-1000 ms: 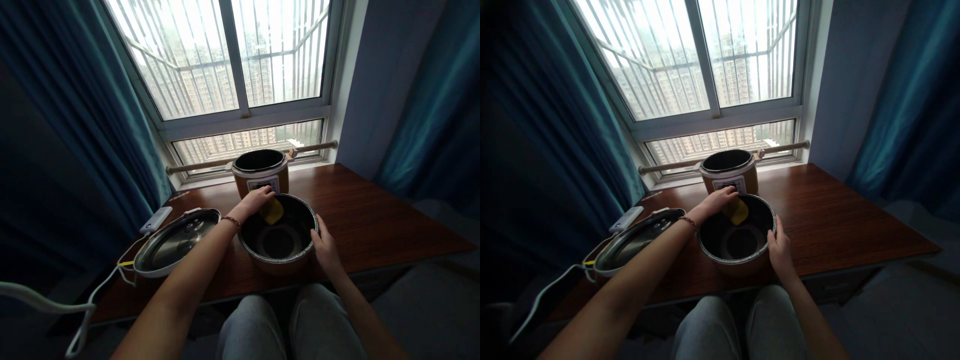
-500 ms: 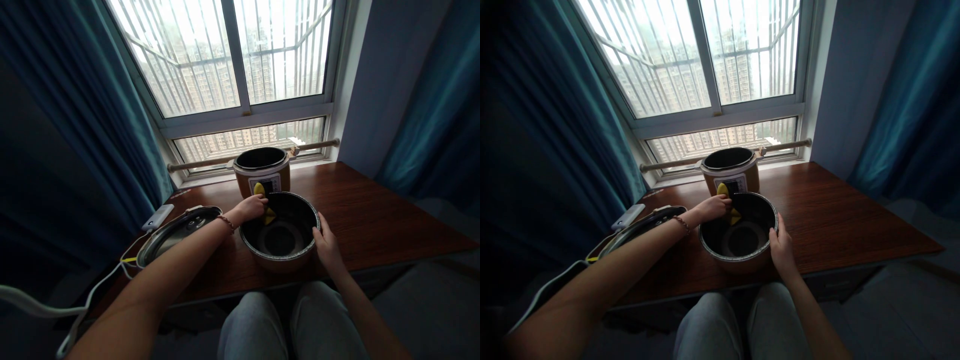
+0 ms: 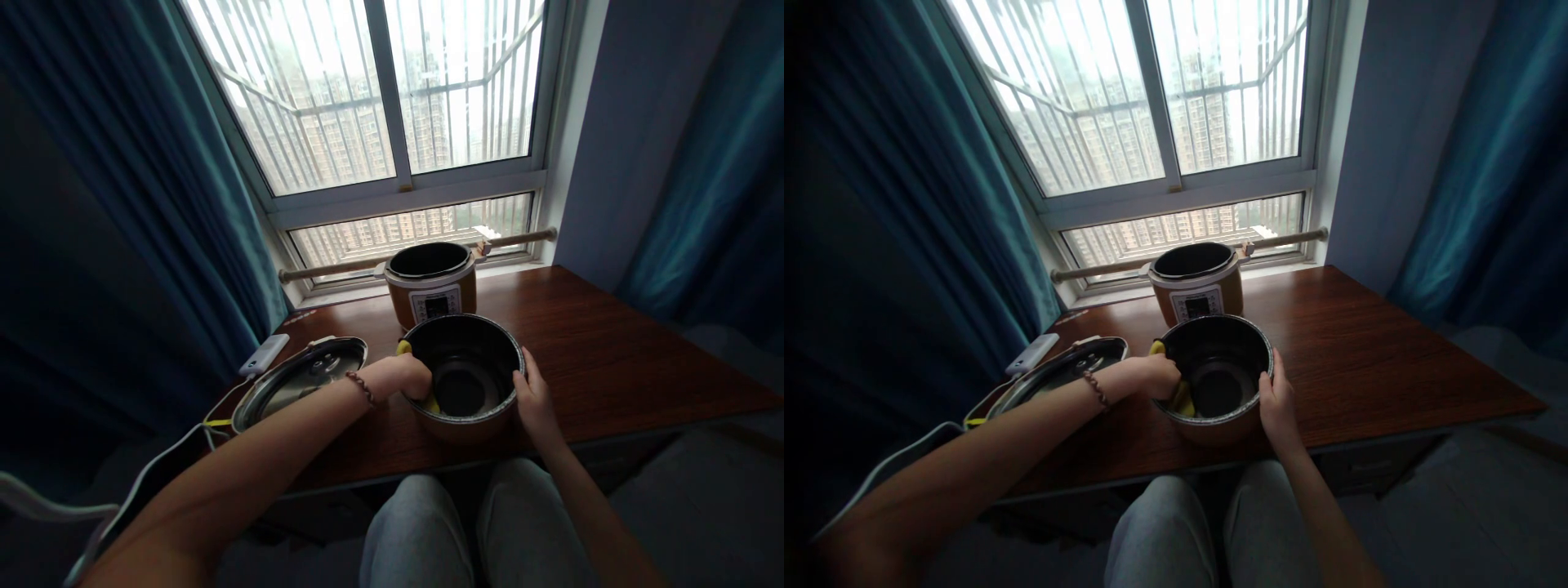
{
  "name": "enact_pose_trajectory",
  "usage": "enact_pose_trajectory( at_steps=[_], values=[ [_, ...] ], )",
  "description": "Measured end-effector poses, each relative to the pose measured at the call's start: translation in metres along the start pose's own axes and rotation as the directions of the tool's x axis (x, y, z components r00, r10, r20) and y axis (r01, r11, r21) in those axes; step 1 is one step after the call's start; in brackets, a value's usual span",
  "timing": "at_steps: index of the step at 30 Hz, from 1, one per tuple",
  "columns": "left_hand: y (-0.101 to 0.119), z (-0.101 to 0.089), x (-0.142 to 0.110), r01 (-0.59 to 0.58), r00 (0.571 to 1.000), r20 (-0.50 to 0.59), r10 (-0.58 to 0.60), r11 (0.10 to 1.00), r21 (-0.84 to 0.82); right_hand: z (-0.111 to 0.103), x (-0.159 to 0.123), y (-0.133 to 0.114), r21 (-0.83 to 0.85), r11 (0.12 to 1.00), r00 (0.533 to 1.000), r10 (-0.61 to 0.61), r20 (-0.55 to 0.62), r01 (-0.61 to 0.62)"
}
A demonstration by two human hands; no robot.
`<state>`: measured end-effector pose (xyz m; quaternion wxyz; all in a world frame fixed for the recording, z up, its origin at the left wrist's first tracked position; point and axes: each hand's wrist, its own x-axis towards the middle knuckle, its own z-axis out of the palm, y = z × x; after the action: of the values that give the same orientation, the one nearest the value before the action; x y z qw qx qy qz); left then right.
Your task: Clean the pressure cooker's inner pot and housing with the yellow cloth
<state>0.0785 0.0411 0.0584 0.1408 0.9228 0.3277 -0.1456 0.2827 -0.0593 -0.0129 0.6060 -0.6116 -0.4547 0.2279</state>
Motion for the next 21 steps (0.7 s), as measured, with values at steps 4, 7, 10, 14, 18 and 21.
enact_pose_trajectory(
  at_steps=[4, 7, 10, 14, 18, 21],
  values=[
    [0.021, -0.012, 0.001, -0.068, 0.924, 0.365, 0.112, 0.989, -0.130, 0.002, 0.000, 0.001, 0.006, 1.000, 1.000, -0.005, -0.011, 0.005],
    [0.037, -0.018, 0.002, -0.072, 0.863, 0.460, 0.210, 0.951, -0.300, 0.002, -0.001, 0.002, 0.016, 1.000, 1.000, -0.019, -0.013, 0.019],
    [0.052, -0.016, 0.001, -0.044, 0.873, 0.375, 0.311, 0.817, -0.575, 0.002, -0.001, 0.002, 0.019, 1.000, 1.000, -0.019, -0.020, 0.020],
    [0.064, -0.009, -0.005, -0.089, 0.929, 0.169, 0.330, 0.641, -0.762, 0.001, 0.000, 0.002, -0.001, 1.000, 1.000, -0.001, -0.014, 0.001],
    [0.063, -0.013, -0.019, -0.150, 0.938, 0.147, 0.315, 0.750, -0.644, -0.004, -0.001, 0.003, -0.010, 1.000, 1.000, -0.018, 0.010, 0.018],
    [0.056, -0.021, -0.030, -0.171, 0.901, 0.253, 0.353, 0.823, -0.542, -0.007, -0.003, 0.002, -0.010, 1.000, 0.999, -0.016, 0.049, 0.016]
  ],
)
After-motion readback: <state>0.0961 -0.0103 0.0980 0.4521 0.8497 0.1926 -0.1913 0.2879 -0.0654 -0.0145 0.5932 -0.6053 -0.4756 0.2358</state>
